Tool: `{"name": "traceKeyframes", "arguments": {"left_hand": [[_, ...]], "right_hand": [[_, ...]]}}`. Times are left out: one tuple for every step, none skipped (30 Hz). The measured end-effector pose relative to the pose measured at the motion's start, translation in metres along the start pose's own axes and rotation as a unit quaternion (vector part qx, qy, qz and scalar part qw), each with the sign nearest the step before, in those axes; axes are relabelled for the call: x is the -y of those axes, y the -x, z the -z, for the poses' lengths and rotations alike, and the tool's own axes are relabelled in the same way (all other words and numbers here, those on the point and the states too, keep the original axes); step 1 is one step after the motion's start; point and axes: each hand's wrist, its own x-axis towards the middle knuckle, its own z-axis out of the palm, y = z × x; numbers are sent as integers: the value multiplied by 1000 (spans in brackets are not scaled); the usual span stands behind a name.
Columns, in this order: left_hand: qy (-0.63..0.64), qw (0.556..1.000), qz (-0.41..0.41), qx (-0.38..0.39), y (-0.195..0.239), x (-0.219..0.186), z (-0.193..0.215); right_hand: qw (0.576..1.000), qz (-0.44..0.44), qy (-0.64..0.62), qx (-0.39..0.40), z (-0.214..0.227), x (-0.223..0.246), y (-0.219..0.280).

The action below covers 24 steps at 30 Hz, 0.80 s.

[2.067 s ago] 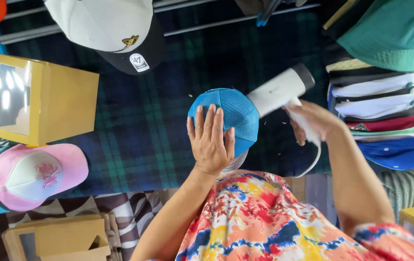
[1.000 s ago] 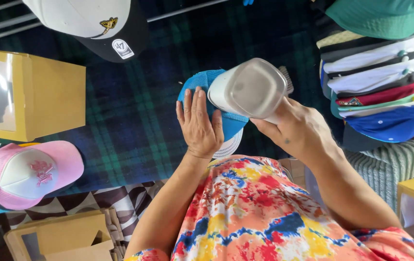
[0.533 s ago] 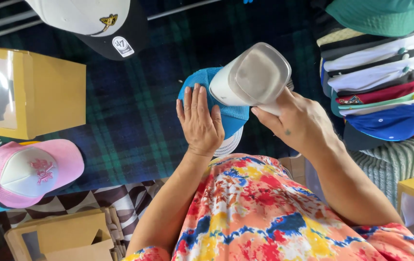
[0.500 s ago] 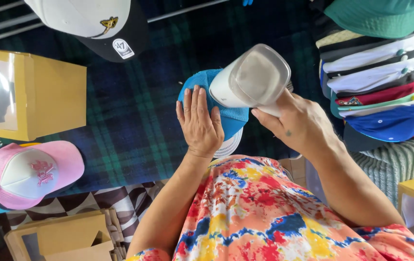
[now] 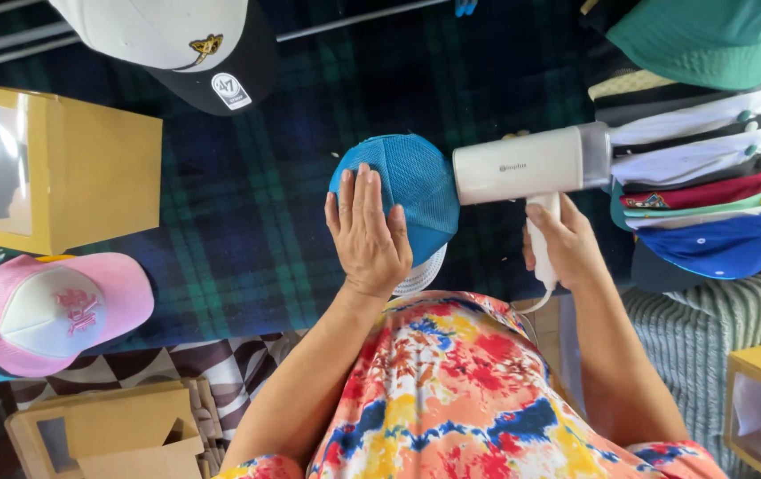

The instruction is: The person cleans a blue and white baseball cap placed on a white cap form. They use a wooden brush to scrub the cap's surface and then use a white handheld steamer to apply steam to the cap. The person rotates the cap to clean different sections.

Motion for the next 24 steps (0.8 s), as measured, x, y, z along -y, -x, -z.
{"name": "traceKeyframes", "arguments": {"left_hand": [[-1,1000,-2,-2,1,2,2],[3,1000,-5,-4,1,2,1],[8,1000,-8,-5,1,3,0],[4,1000,-7,-9,1,2,0],[6,1000,-8,-10,0,2,-1],[8,1000,-8,-6,3,1,1],[6,1000,-5,-4,3,0,2],[8,1000,-4,-6,1,0,1],[10,1000,-2,-8,0,0,1],[12,1000,-2,-6,-1,1,-1],[8,1000,-7,-9,-3,3,-2],[5,1000,-9,-8,0,1,1],[6,1000,-6,-2,4,0,5],[11,1000,-9,-6,3,1,3],[16,1000,-12,-10,0,2,2],[10,1000,-11,-20,-2,-1,4],[8,1000,-12,-23,-5,-4,5],[4,1000,-12,-18,-4,-5,11],[-3,1000,-10,-21,-8,0,8],[9,1000,-3,-19,-5,-2,7],[22,1000,4,-18,-3,-4,5],[23,1000,4,-19,-3,-3,5],[20,1000,5,-17,-4,-4,5],[19,1000,7,-11,-2,-6,8]], "right_hand": [[1000,2,-1,1,-1,-17,-4],[997,-41,-57,12,0,-32,-9],[990,-85,-111,23,2,-48,-15],[990,-82,-111,27,3,-49,-6],[986,-110,-122,34,5,-50,2],[980,-143,-132,38,6,-54,16],[980,-146,-131,40,9,-60,15],[981,-137,-129,39,11,-66,12],[983,-127,-127,37,14,-72,10],[983,-129,-127,36,17,-73,-7],[984,-113,-125,55,20,-75,-24],[984,-103,-123,75,24,-78,-34],[984,-110,-122,73,17,-76,-34],[978,-126,-145,85,11,-70,-43],[970,-142,-169,98,5,-62,-53],[971,-134,-165,105,9,-62,-49],[967,-153,-175,104,13,-62,-46],[960,-180,-187,102,13,-66,-37],[960,-179,-186,110,13,-59,-36],[965,-171,-174,98,21,-55,-24],[969,-163,-163,87,29,-51,-11],[970,-161,-162,85,30,-45,-14],[982,-126,-121,76,32,-38,-15],[990,-95,-80,64,35,-33,-12]]}}
